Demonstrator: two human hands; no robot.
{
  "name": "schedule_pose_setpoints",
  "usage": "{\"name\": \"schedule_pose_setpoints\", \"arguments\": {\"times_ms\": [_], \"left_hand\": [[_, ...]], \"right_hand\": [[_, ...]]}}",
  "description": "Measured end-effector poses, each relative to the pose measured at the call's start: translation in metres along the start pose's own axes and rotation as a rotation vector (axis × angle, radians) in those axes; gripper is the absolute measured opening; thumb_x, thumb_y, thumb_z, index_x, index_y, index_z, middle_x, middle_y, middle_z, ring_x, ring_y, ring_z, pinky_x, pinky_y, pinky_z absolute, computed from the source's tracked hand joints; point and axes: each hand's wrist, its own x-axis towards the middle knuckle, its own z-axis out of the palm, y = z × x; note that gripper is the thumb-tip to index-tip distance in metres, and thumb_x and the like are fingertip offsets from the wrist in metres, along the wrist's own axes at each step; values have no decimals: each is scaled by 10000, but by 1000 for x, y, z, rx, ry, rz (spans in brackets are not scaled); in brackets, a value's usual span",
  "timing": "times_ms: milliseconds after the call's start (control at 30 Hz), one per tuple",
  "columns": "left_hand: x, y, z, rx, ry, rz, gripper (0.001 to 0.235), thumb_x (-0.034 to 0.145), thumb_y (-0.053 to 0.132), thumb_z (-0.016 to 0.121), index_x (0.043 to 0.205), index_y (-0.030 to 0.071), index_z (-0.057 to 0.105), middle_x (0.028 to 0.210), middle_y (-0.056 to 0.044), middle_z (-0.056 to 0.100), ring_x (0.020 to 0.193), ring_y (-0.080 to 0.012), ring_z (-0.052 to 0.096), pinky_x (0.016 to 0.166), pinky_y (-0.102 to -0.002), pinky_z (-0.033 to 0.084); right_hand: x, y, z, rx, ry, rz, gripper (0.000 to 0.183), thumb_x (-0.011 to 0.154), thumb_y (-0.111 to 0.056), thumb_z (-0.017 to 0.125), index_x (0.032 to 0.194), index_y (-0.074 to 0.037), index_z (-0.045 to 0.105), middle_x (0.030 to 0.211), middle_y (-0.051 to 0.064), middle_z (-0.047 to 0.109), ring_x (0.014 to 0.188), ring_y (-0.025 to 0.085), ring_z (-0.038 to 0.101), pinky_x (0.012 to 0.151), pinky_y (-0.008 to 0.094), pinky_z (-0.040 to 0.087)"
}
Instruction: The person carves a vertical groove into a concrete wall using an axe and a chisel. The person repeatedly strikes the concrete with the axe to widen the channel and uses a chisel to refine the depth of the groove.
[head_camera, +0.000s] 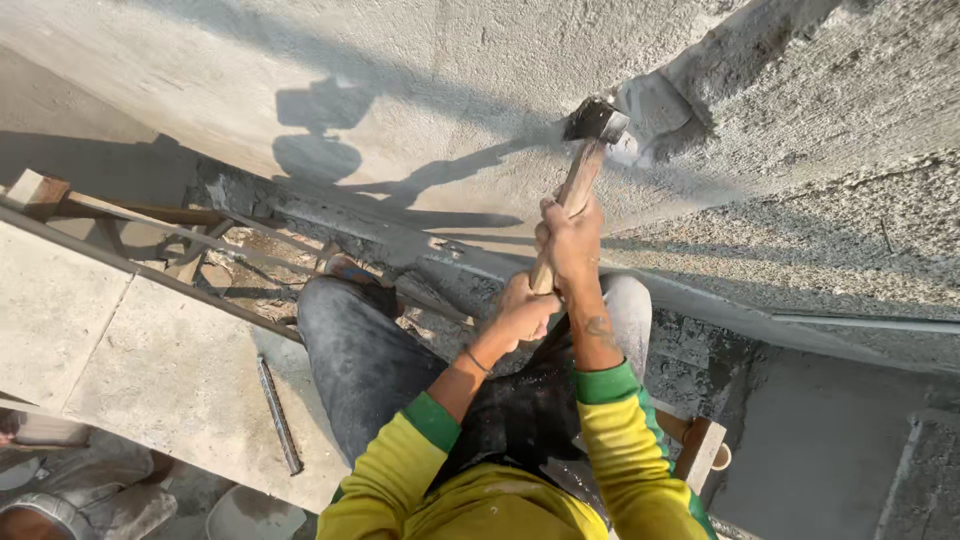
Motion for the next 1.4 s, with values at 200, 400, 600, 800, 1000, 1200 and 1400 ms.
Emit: {"name": "schedule_pose_setpoints", "arguments": {"times_ms": [200,400,600,800,1000,1200,1400], "left_hand": [[-44,-10,27,335,-27,998,371,803,79,761,1109,-3,567,801,-148,653,646,-234,713,510,-341,525],[13,-35,4,189,6,145,290,909,185,712,957,-95,651,680,-160,617,481,-201,607,436,-361,484],[-32,-42,23,336,109,56,372,856,216,699,1127,-36,658,737,-207,725,515,-248,687,486,-390,546],[-64,-39,15,689,-238,321,1094,804,370,801,1617,33,150,1163,-275,660,1029,-446,675,864,-505,548],[-60,-62,-59,800,47,527,802,897,383,699,1583,166,342,1306,-167,674,1148,-368,673,894,-474,564],[-104,-96,-126,892,320,263,679,942,378,666,1513,113,412,1279,-175,667,1116,-367,674,906,-480,550],[-129,-101,-149,1041,504,359,519,945,361,637,1375,74,592,1332,-162,654,1233,-341,606,1051,-453,481]], "right_hand": [[-51,-26,-46,67,46,-128,215,962,-64,641,1113,-51,488,764,7,556,556,105,543,473,287,475],[38,26,-3,183,-152,29,202,977,-32,646,1113,27,510,761,66,548,508,148,496,455,316,435],[-38,40,-40,53,-46,82,469,920,-97,670,1343,-58,471,799,34,618,579,136,606,510,296,534],[-76,21,-93,-205,112,-1,419,1018,-247,630,1348,-13,519,833,36,596,617,115,574,518,285,491],[-25,-45,-178,-461,-96,-892,463,1152,-302,558,1400,-14,294,975,128,677,776,170,671,636,302,577],[69,-20,-197,-929,-112,-1110,370,1169,-215,626,1319,24,386,1074,277,572,820,359,621,688,445,540],[49,2,-159,-1275,-89,-236,354,1067,-319,609,1182,-9,481,682,195,675,551,338,670,512,479,538]]}}
